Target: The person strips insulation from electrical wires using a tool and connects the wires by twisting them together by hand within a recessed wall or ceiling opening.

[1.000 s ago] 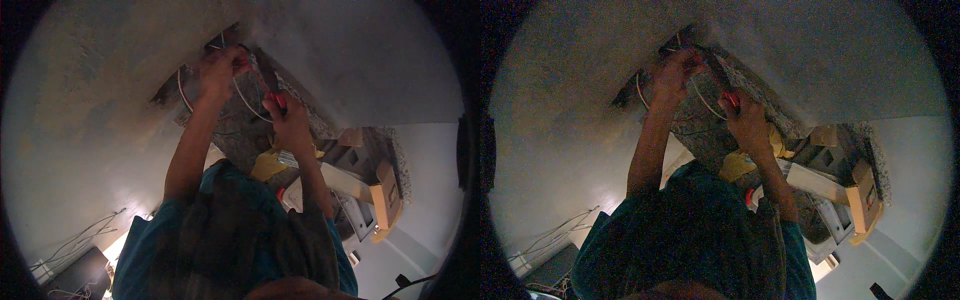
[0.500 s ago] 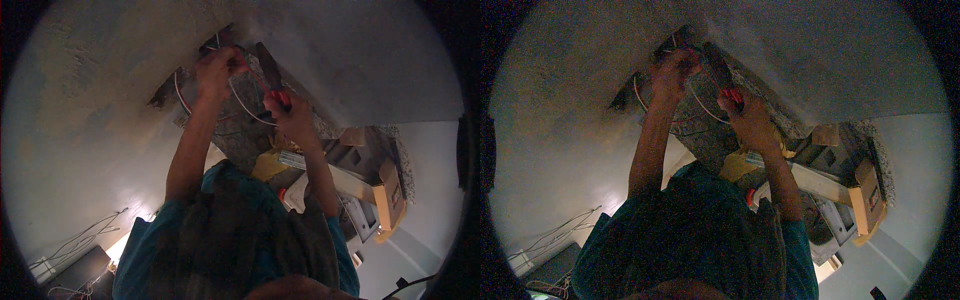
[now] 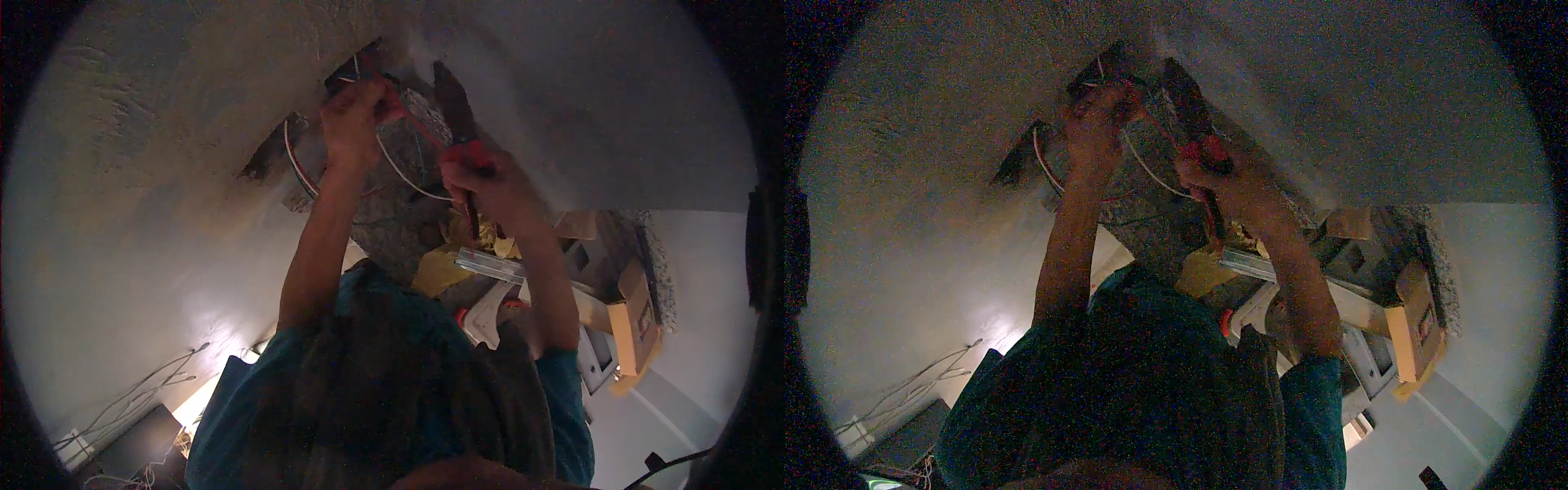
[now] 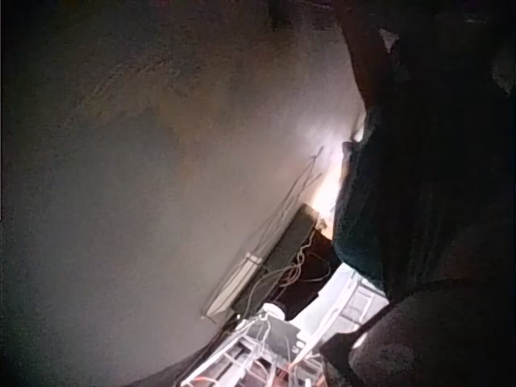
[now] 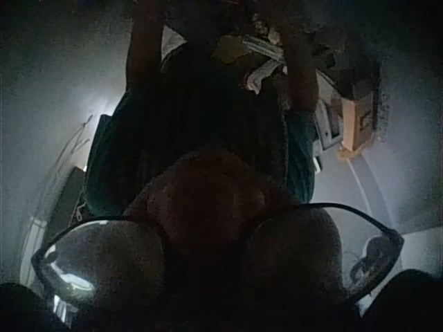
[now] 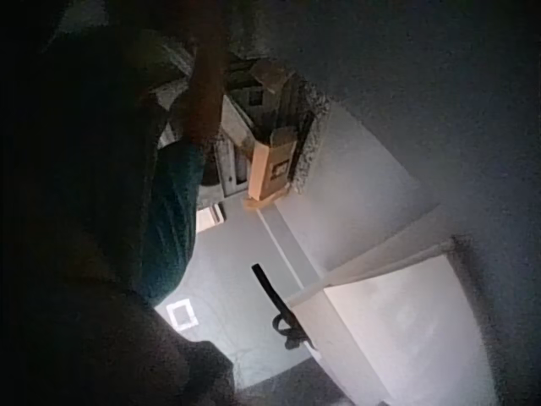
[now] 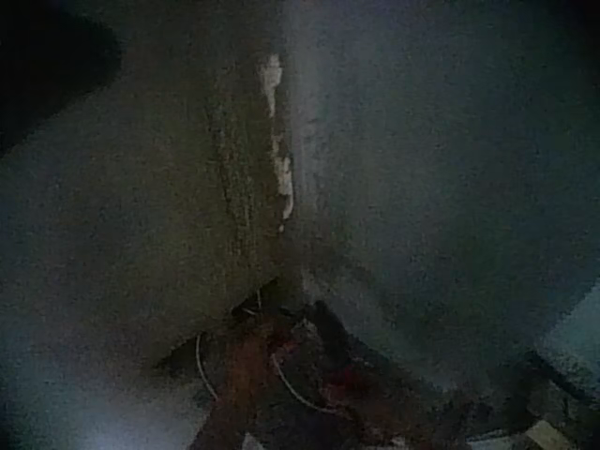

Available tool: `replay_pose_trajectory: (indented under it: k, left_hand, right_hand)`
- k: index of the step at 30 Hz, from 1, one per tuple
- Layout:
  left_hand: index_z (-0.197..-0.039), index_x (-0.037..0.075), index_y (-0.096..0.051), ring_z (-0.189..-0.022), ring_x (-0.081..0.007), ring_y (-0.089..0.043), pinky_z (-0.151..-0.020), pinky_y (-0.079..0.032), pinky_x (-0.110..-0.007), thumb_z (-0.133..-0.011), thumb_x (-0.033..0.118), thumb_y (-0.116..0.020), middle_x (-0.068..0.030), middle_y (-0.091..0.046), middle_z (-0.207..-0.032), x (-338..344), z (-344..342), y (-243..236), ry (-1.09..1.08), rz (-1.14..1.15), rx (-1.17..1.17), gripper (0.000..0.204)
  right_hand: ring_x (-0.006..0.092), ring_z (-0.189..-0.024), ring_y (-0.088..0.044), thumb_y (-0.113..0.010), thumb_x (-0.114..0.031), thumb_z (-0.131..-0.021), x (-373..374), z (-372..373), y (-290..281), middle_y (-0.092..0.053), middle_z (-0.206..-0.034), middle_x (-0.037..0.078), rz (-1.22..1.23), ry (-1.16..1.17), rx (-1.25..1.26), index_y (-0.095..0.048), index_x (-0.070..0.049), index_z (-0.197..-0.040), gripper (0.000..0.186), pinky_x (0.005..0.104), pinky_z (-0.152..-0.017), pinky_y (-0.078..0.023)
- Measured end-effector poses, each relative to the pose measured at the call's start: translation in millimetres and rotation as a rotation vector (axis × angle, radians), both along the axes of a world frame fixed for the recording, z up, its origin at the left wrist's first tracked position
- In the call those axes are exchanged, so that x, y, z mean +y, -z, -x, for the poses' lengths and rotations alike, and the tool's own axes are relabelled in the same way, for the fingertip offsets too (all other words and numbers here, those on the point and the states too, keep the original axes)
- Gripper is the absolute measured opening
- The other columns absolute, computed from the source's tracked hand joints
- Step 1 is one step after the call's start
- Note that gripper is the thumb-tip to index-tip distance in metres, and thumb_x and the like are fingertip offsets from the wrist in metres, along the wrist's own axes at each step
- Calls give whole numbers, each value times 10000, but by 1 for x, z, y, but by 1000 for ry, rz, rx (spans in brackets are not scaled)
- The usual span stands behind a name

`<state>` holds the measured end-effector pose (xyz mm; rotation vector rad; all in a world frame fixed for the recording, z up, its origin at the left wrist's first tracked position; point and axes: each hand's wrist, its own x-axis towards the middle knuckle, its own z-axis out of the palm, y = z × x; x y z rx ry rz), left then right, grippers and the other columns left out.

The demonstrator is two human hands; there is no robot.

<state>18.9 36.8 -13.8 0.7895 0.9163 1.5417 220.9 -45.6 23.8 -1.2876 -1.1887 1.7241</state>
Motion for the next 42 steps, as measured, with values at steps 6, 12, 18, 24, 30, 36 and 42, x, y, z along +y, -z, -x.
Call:
replay_pose_trajectory:
  k: [6,12,18,24,30,36,42]
  left_hand:
    - [-911,-60,-672,-705,-190,-661,-648,-601,-351,-856,103,-637,-120,-675,-825,2,-1,9,-11,-46,-59,175]
    - [-952,-50,-669,-704,-190,-669,-647,-596,-350,-858,86,-632,-121,-682,-822,0,0,10,-54,-53,-44,170]
    - [-988,-51,-656,-728,-183,-664,-713,-572,-339,-890,71,-614,-112,-679,-824,-5,-1,5,-25,-81,71,162]
    - [-1061,-13,-647,-897,-177,-640,-813,-545,-344,-933,177,-610,-87,-662,-983,-11,8,0,56,-16,126,232]
    - [-1036,-8,-653,-864,-163,-655,-753,-585,-357,-919,133,-632,-73,-674,-956,-6,10,8,147,-44,-114,184]
    - [-1036,-2,-652,-859,-170,-660,-726,-602,-370,-911,108,-631,-82,-671,-963,-1,9,17,184,-75,-233,168]
    - [-1017,-7,-651,-833,-179,-668,-713,-602,-363,-901,93,-620,-96,-672,-946,0,1,21,134,-96,-219,156]
  right_hand:
    - [90,-640,-528,-698,-187,-858,5,-1,-18,-584,-736,11,-23,-26,-7,-620,-29,-946,197,257,-593,-419]
    - [91,-622,-504,-666,-198,-877,0,7,-20,-545,-720,3,135,29,93,-577,-52,-955,188,238,-556,-390]
    - [89,-646,-514,-677,-187,-866,-2,11,-20,-545,-747,3,175,-1,75,-567,-68,-945,181,233,-545,-386]
    - [104,-684,-548,-686,-202,-867,-7,15,-2,-588,-796,-2,89,120,-58,-607,-48,-1025,234,263,-630,-445]
    - [108,-714,-562,-711,-209,-856,-11,24,-5,-608,-812,8,38,142,-116,-646,-28,-1060,281,268,-681,-464]
    - [94,-696,-555,-689,-192,-880,-12,25,0,-610,-774,6,34,140,-198,-652,-22,-1062,252,263,-657,-454]
    - [81,-630,-541,-685,-205,-889,-15,23,5,-608,-746,-2,-116,128,-320,-654,-11,-1053,257,247,-585,-438]
